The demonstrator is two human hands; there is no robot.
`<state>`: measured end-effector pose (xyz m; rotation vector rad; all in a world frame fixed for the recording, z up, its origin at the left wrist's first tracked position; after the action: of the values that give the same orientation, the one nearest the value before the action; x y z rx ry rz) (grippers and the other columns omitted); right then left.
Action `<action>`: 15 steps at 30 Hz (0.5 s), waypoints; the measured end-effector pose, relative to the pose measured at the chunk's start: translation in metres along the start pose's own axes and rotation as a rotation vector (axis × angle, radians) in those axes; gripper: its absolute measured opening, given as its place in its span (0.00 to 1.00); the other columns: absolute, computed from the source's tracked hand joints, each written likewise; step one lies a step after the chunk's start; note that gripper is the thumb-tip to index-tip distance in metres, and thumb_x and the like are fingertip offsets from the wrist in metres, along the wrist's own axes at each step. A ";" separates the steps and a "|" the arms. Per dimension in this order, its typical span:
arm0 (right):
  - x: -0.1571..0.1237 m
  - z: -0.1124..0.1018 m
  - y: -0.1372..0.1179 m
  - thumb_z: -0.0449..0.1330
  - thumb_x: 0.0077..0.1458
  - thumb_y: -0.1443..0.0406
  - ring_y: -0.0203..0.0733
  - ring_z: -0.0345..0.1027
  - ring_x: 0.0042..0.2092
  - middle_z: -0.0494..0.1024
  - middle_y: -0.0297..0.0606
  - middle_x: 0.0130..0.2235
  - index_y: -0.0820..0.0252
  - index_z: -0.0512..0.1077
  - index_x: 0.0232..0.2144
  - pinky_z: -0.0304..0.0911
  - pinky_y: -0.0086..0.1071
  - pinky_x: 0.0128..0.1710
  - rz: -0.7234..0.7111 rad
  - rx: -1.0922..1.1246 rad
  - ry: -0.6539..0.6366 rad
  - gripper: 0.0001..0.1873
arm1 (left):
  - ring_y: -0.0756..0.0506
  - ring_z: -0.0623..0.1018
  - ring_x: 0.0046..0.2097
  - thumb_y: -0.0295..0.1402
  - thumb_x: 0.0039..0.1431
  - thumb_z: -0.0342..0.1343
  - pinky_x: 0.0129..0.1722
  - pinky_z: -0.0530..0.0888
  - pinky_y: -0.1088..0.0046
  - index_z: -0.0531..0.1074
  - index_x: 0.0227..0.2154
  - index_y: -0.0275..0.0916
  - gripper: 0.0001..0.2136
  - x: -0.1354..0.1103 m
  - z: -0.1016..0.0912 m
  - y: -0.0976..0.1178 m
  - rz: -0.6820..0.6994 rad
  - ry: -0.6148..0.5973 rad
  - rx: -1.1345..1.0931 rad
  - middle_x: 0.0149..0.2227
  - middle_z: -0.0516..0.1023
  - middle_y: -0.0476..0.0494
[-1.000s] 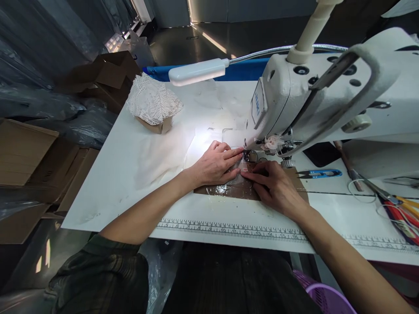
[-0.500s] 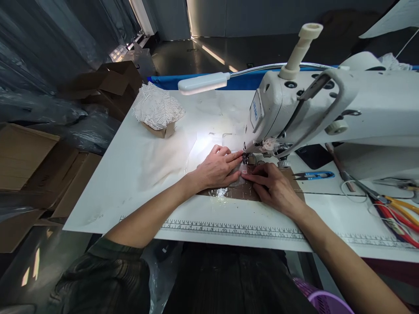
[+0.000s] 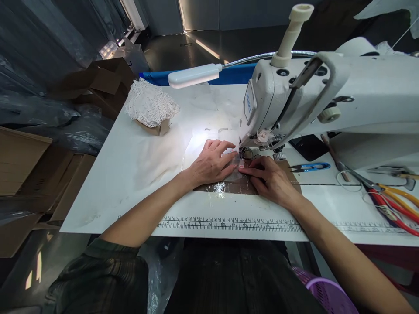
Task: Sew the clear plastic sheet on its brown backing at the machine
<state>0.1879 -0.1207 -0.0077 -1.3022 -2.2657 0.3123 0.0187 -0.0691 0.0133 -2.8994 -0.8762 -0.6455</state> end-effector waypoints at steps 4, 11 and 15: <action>0.000 -0.001 -0.001 0.56 0.58 0.69 0.49 0.67 0.46 0.71 0.44 0.45 0.50 0.78 0.48 0.69 0.44 0.45 -0.015 0.025 0.016 0.18 | 0.46 0.71 0.38 0.31 0.64 0.47 0.41 0.68 0.63 0.75 0.35 0.39 0.10 -0.002 -0.002 0.012 0.203 -0.034 -0.083 0.41 0.77 0.42; -0.001 0.000 0.002 0.55 0.58 0.69 0.49 0.66 0.47 0.72 0.44 0.45 0.48 0.77 0.48 0.69 0.45 0.45 0.000 0.022 0.013 0.19 | 0.44 0.75 0.40 0.30 0.61 0.48 0.41 0.70 0.61 0.76 0.37 0.39 0.11 -0.004 0.002 0.017 0.282 -0.113 -0.157 0.42 0.78 0.41; 0.000 0.001 0.003 0.55 0.58 0.68 0.48 0.66 0.46 0.72 0.43 0.44 0.49 0.77 0.48 0.68 0.44 0.46 0.017 0.075 0.021 0.19 | 0.45 0.75 0.40 0.31 0.61 0.49 0.41 0.70 0.62 0.76 0.36 0.40 0.10 -0.004 0.002 0.016 0.274 -0.107 -0.170 0.42 0.79 0.42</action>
<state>0.1893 -0.1192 -0.0100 -1.2809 -2.2056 0.3841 0.0247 -0.0840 0.0110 -3.1485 -0.4361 -0.5713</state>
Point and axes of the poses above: each hand's wrist, its own x-axis towards the middle knuckle, its own z-axis out of the palm, y = z × x, the point moved 5 cm from there along x, towards the middle knuckle
